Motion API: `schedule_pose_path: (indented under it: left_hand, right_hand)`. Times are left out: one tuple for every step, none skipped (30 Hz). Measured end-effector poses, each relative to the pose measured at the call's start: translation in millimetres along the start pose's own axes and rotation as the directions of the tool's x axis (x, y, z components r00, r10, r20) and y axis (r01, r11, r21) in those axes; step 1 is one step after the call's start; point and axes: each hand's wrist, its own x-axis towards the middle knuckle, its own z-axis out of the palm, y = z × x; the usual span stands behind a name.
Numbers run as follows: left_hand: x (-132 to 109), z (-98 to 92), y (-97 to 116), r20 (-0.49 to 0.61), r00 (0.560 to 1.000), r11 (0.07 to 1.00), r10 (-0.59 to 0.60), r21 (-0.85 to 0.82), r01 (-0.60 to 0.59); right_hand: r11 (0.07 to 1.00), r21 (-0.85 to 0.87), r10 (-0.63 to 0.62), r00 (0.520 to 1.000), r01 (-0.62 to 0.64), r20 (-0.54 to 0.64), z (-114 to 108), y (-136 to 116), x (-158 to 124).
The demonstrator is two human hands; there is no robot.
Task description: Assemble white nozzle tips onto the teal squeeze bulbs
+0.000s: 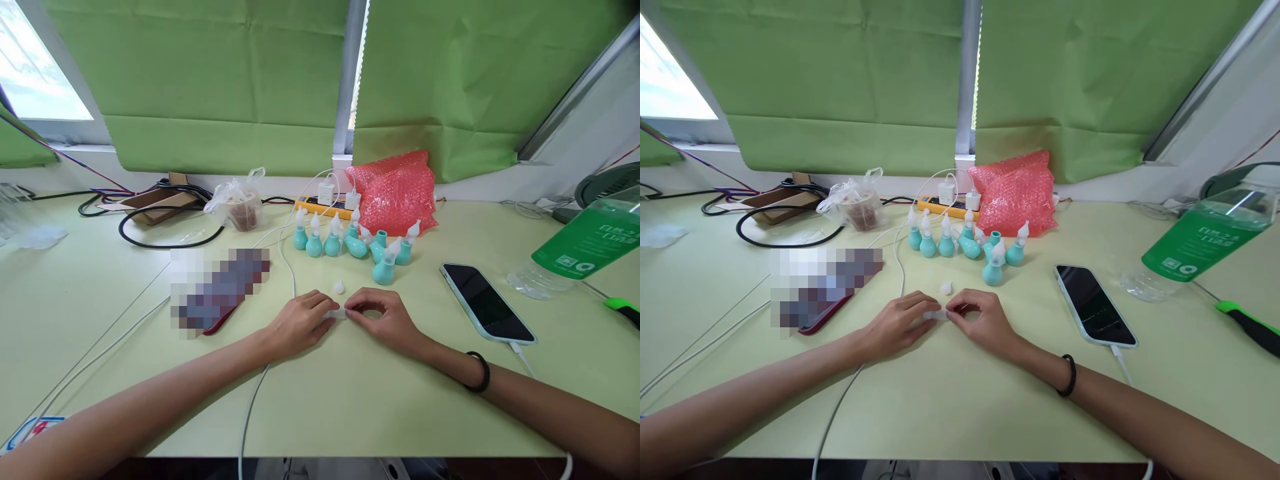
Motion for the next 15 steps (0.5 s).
schedule_pose_path:
  left_hand:
    - [1, 0.9, 0, 0.006, 1.000, 1.000, 0.018, 0.005, -0.018]
    - [3, 1.9, 1, 0.013, 0.999, 0.999, 0.037, 0.008, -0.037]
    - [5, 3.0, 2, 0.019, 0.998, 0.998, 0.056, 0.005, -0.056]
    - [6, 4.1, 3, 0.021, 0.997, 0.997, 0.076, -0.009, -0.076]
    - [8, 5.2, 4, 0.020, 0.996, 0.996, 0.089, -0.035, -0.088]
    - [9, 6.3, 5, 0.012, 0.997, 0.995, 0.079, -0.068, -0.078]
    - [10, 7.1, 6, -0.001, 0.999, 0.994, 0.040, -0.103, -0.040]
    - [11, 7.6, 6, -0.012, 1.000, 0.991, -0.019, -0.136, 0.017]
    - [11, 7.9, 7, -0.018, 0.996, 0.983, -0.090, -0.161, 0.086]
    - [12, 7.8, 7, -0.019, 0.987, 0.972, -0.161, -0.179, 0.155]
    - [12, 7.6, 6, -0.019, 0.975, 0.959, -0.220, -0.189, 0.212]
    - [12, 7.3, 6, -0.018, 0.965, 0.948, -0.261, -0.193, 0.252]
    - [12, 6.9, 5, -0.019, 0.958, 0.942, -0.285, -0.193, 0.276]
    - [13, 6.5, 5, -0.023, 0.955, 0.939, -0.297, -0.191, 0.287]
    - [13, 6.3, 4, -0.029, 0.954, 0.938, -0.300, -0.190, 0.289]
  right_hand:
    - [1.000, -0.002, -0.021, 1.000, 0.021, -0.017, 0, -1, -1]
    - [0.999, -0.005, -0.047, 0.998, 0.047, -0.038, 0, -1, -1]
    - [0.997, -0.008, -0.076, 0.995, 0.075, -0.061, 0, -1, -1]
    - [0.995, -0.014, -0.104, 0.991, 0.104, -0.087, 0, 0, 0]
    - [0.992, -0.022, -0.129, 0.985, 0.127, -0.113, 0, 0, 0]
    - [0.989, -0.028, -0.147, 0.980, 0.144, -0.136, 0, 0, 1]
    - [0.987, -0.032, -0.158, 0.976, 0.154, -0.152, 0, 1, 1]
    - [0.987, -0.035, -0.163, 0.974, 0.160, -0.160, 0, 1, 1]
    - [0.985, -0.038, -0.170, 0.972, 0.166, -0.161, 1, 1, 0]
    - [0.984, -0.041, -0.179, 0.971, 0.174, -0.156, 1, 2, 0]
    - [0.982, -0.045, -0.190, 0.970, 0.185, -0.150, 1, 2, 0]
    - [0.979, -0.048, -0.203, 0.968, 0.198, -0.145, 1, 2, -1]
    - [0.976, -0.050, -0.216, 0.966, 0.211, -0.141, 1, 2, -1]
    - [0.974, -0.051, -0.227, 0.963, 0.222, -0.142, 1, 2, -2]
    - [0.972, -0.050, -0.234, 0.961, 0.230, -0.145, 1, 2, -2]
